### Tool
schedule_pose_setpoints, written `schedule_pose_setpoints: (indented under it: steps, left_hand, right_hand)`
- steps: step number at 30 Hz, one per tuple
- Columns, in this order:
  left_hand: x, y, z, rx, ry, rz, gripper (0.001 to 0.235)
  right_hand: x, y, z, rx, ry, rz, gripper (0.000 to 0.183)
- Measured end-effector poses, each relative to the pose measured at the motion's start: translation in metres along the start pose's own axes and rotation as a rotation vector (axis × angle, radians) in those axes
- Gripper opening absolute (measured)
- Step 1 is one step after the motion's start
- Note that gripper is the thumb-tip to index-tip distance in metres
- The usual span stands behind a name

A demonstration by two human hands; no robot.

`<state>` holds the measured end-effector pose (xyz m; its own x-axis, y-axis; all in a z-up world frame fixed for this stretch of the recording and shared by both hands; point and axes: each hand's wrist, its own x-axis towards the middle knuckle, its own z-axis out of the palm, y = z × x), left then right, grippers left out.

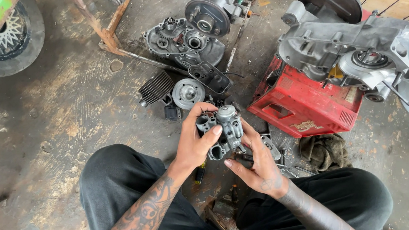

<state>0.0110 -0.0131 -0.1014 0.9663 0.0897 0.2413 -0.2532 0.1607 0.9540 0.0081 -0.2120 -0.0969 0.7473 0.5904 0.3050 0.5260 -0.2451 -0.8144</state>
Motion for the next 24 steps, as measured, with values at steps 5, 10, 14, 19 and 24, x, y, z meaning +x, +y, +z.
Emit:
schedule_pose_setpoints:
  steps: [5, 10, 14, 19, 24]
  left_hand:
    - [-0.002, 0.015, -0.003, 0.506, 0.003, 0.369, 0.062]
    - [0.0, 0.016, -0.006, 0.684, -0.022, 0.612, 0.071]
    - [0.003, 0.018, -0.009, 0.746, -0.028, 0.71, 0.083]
    - [0.005, 0.019, -0.01, 0.761, -0.02, 0.739, 0.083]
    - [0.003, 0.013, -0.009, 0.792, -0.049, 0.773, 0.083]
  right_hand:
    - [0.007, -0.013, 0.0, 0.1, 0.023, 0.027, 0.082]
    - [0.009, -0.015, -0.003, 0.006, 0.033, -0.015, 0.085]
    - [0.009, -0.015, -0.008, 0.394, -0.027, 0.05, 0.081]
    - [0.003, 0.016, -0.003, 0.84, -0.019, 0.139, 0.077]
    - [0.005, 0.019, 0.0, 1.041, 0.08, 0.285, 0.073]
